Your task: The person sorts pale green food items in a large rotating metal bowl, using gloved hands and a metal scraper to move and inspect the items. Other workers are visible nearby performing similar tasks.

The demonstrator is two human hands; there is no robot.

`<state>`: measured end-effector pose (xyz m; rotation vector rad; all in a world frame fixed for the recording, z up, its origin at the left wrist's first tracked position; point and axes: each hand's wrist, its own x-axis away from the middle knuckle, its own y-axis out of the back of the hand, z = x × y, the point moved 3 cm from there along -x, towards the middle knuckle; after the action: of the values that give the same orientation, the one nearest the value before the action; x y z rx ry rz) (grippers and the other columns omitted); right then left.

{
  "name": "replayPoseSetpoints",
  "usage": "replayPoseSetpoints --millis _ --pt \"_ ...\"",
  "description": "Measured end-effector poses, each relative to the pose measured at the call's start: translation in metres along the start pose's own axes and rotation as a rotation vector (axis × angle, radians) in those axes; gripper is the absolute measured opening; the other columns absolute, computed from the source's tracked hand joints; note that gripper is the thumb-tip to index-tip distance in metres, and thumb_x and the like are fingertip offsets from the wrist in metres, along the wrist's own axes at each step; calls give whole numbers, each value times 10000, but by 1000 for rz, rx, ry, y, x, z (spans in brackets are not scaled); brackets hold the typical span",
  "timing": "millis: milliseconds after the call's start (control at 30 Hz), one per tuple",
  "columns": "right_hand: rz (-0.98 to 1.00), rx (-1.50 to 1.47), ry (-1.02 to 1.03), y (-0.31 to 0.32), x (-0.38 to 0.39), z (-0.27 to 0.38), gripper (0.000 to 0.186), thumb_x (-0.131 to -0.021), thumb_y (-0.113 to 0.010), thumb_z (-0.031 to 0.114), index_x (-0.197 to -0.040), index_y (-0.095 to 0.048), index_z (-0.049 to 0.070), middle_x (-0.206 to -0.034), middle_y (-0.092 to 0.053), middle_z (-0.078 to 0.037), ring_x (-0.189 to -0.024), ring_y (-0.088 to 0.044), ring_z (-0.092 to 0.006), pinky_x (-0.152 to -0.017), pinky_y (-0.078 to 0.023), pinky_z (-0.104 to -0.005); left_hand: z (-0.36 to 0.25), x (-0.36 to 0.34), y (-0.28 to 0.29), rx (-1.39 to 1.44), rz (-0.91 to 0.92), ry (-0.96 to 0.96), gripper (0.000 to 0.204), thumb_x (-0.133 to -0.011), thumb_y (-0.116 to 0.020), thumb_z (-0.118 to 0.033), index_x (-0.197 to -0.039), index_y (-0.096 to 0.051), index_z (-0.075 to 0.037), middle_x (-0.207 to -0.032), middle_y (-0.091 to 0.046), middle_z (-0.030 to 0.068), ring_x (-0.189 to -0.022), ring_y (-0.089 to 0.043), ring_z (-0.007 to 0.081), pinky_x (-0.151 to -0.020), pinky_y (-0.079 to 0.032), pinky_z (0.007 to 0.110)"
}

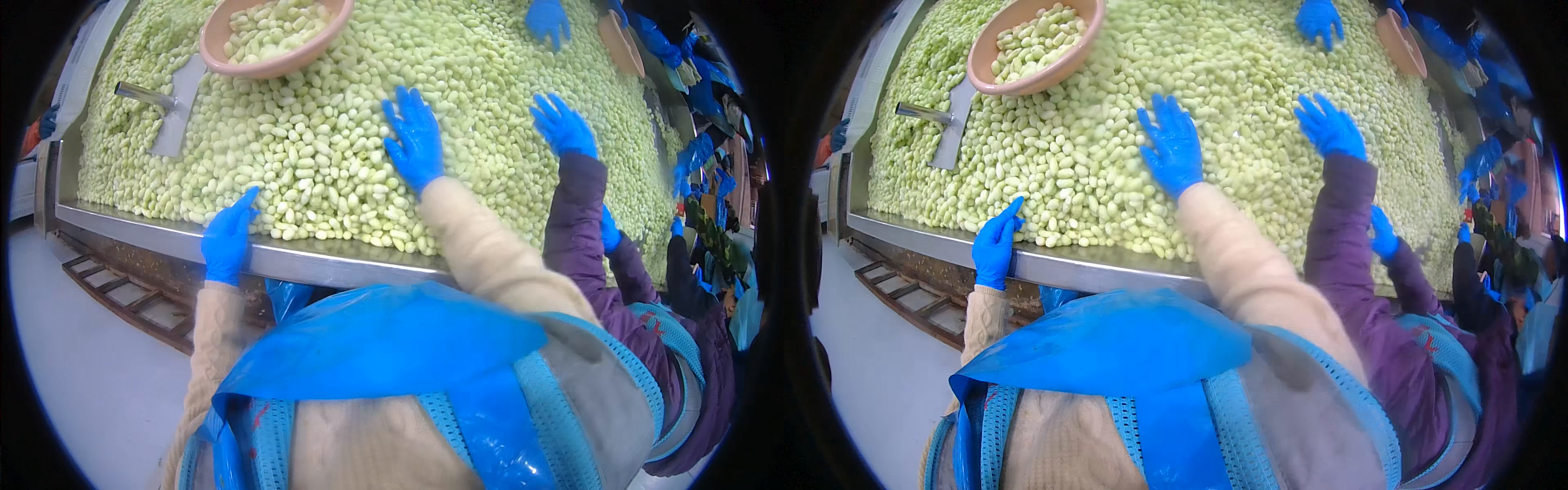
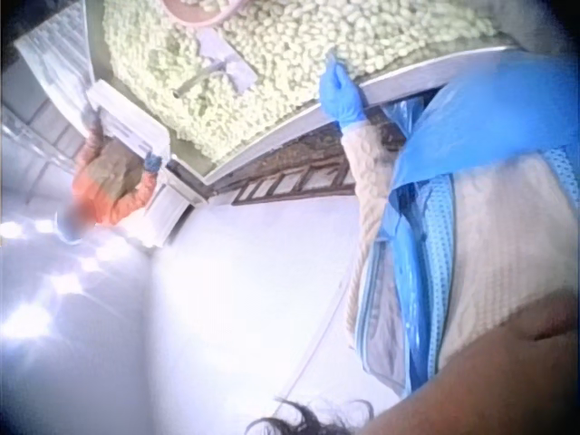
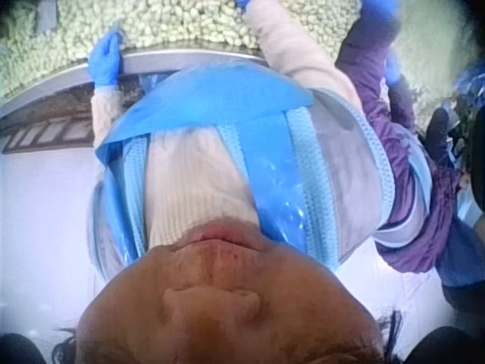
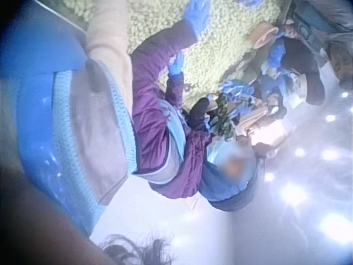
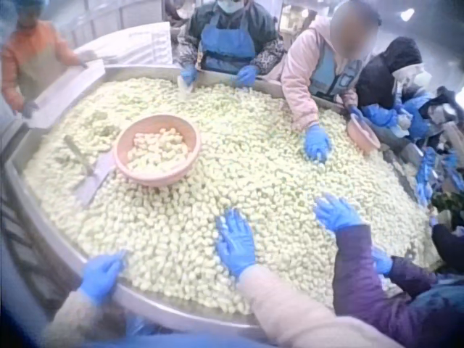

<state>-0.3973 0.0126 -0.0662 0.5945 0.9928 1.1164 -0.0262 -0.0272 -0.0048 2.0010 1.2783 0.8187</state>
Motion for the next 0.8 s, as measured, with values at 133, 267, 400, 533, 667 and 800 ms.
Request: replayPoseSetpoints --millis 133,267,400,533,667,800 --pt "53 -800 -333 14 -9 -38 537 -993 -551 206 -1504 -420 107 -1534 -441 -119 -1434 -385 -258 -1176 -304 -366 5 -1 -4 111 -62 -110 338 -1002 -546 -164 -1323 -651 -173 -1017 -716 122 -911 -683 189 -843 -532 323" --pt "-16 -811 -291 75 -27 -22 505 -994 -564 192 -1481 -455 114 -1493 -496 -116 -1375 -465 -249 -1143 -362 -343 -3 2 1 107 -61 -67 330 -998 -556 -156 -1311 -660 -166 -1019 -718 125 -925 -682 187 -851 -530 324" --pt "97 -687 -100 40 -7 51 493 -916 -668 207 -1395 -562 166 -1432 -554 -114 -1372 -466 -298 -1149 -364 -414 -1 0 2 64 -48 -63 332 -996 -565 -162 -1314 -660 -172 -1009 -719 116 -914 -679 185 -839 -527 327" --pt "459 69 328 23 45 74 571 -793 -775 299 -1336 -611 238 -1547 -404 -98 -1450 -322 -363 -1185 -266 -524 4 0 0 59 -63 -79 333 -999 -558 -164 -1316 -658 -177 -1002 -719 112 -903 -675 187 -839 -525 325" --pt "380 254 62 37 77 -22 383 -780 -776 314 -1158 -718 300 -1517 -447 -33 -1443 -330 -366 -1185 -263 -522 3 0 1 35 -34 -59 332 -1002 -552 -160 -1317 -657 -171 -1027 -717 118 -917 -676 187 -848 -526 320" --pt "560 623 -166 96 86 -102 487 -824 -714 136 -1274 -668 317 -1533 -427 -56 -1402 -404 -352 -1160 -334 -452 -4 3 2 164 -52 -75 322 -1003 -559 -157 -1308 -660 -140 -1062 -714 124 -938 -678 185 -861 -530 318"
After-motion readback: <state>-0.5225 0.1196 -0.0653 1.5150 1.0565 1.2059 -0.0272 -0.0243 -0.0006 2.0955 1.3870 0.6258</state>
